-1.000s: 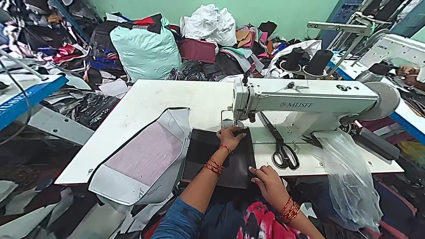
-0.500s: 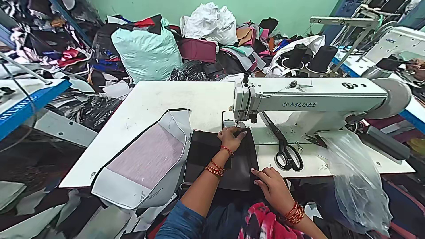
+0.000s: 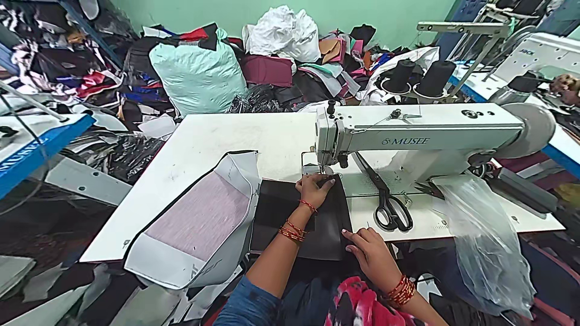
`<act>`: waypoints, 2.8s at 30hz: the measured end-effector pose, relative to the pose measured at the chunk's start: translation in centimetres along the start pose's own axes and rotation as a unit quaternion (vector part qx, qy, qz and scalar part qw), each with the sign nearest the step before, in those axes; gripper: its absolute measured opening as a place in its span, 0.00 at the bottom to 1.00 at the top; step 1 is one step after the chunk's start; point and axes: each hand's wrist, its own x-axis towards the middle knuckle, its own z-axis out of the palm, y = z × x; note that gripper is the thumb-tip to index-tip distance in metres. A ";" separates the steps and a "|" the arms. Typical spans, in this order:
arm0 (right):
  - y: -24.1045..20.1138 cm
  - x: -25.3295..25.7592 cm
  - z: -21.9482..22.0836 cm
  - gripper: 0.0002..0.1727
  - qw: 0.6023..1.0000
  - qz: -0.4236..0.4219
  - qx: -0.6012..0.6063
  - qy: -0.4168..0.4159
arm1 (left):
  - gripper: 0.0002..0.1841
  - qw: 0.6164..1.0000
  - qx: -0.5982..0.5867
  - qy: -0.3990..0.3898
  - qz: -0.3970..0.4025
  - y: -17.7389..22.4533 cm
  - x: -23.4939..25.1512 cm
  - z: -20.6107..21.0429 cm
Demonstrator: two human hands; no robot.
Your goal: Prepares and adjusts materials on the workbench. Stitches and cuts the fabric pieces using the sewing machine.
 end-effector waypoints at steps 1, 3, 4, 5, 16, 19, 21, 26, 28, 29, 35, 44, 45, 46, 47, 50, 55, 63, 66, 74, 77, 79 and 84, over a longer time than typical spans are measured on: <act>0.0 0.0 0.0 0.19 1.000 -0.001 -0.002 0.001 | 0.15 1.000 0.001 0.000 0.000 0.0 0.0 0.0; 0.0 0.0 0.1 0.19 1.000 -0.002 -0.004 0.002 | 0.15 1.000 0.005 0.002 0.002 -0.2 0.0 0.0; 0.0 0.1 0.1 0.19 1.000 -0.002 -0.001 0.003 | 0.15 1.000 0.007 0.003 0.005 -0.3 0.1 0.1; 0.0 0.3 0.0 0.18 1.000 -0.001 0.008 0.000 | 0.15 1.000 0.009 0.003 0.011 -0.3 0.2 0.1; 1.7 -0.4 -6.2 0.15 0.963 0.229 0.130 -0.055 | 0.17 0.997 0.055 0.028 0.048 -0.4 0.1 0.5; 0.6 -1.2 -6.5 0.19 0.928 0.286 0.174 -0.159 | 0.17 0.997 0.045 0.033 0.056 -0.5 0.0 0.5; -0.3 -1.7 -5.8 0.20 0.900 0.312 0.212 -0.217 | 0.16 0.996 0.028 0.048 0.063 -0.7 0.1 0.5; -1.2 -2.3 -3.6 0.19 0.839 0.338 0.334 -0.266 | 0.16 0.995 -0.002 0.063 0.075 -0.9 0.0 0.8; -1.2 -2.2 -3.4 0.17 0.830 0.331 0.362 -0.264 | 0.16 0.994 -0.015 0.070 0.078 -0.9 0.0 0.9; -1.2 -2.1 -3.3 0.15 0.827 0.328 0.373 -0.262 | 0.16 0.994 -0.018 0.073 0.079 -1.0 0.0 0.9; -2.0 -2.2 -2.3 0.03 0.774 0.358 0.486 -0.193 | 0.16 0.990 -0.022 0.103 0.092 -0.9 0.1 1.2; -0.6 -1.8 -6.0 0.09 0.888 0.320 0.326 0.049 | 0.10 0.903 0.022 0.241 0.356 6.1 -5.2 -2.5; -0.2 -1.4 -7.1 0.08 0.894 0.299 0.317 0.105 | 0.09 0.894 0.020 0.229 0.384 7.6 -7.1 -3.8; 0.1 -0.9 -8.5 0.06 0.893 0.274 0.322 0.157 | 0.09 0.885 0.009 0.212 0.414 8.9 -8.8 -5.2; 0.5 -0.1 -10.0 0.05 0.885 0.255 0.333 0.203 | 0.09 0.874 -0.009 0.202 0.442 9.9 -10.2 -6.4; 0.7 3.4 -14.9 0.13 0.853 0.186 0.388 0.297 | 0.09 0.861 -0.055 0.174 0.475 10.9 -13.9 -8.4; -1.6 11.6 -18.7 0.09 0.905 0.007 0.297 0.306 | 0.17 0.893 -0.155 0.161 0.390 7.5 -18.8 -6.8; -4.8 17.6 -0.4 0.10 0.967 -0.009 0.192 -0.168 | 0.29 0.982 0.178 0.054 0.013 -3.6 -23.1 -5.9; -4.7 17.3 3.9 0.11 0.950 0.061 0.212 -0.222 | 0.27 0.961 0.227 0.148 0.063 -4.5 -21.2 -7.3; -5.4 17.4 4.3 0.14 0.944 0.087 0.215 -0.234 | 0.22 0.999 0.045 0.026 -0.015 -1.9 -8.1 -9.5; -5.7 17.0 4.0 0.15 0.945 0.113 0.218 -0.214 | 0.14 0.997 0.018 0.024 -0.073 -1.5 -6.7 -8.8; -6.0 16.6 4.0 0.18 0.940 0.151 0.220 -0.212 | 0.10 0.995 -0.026 0.068 -0.071 -2.2 -6.9 -8.2; -6.3 15.4 4.2 0.16 0.928 0.178 0.261 -0.196 | 0.07 0.981 -0.143 0.120 -0.053 -3.5 -7.6 -6.8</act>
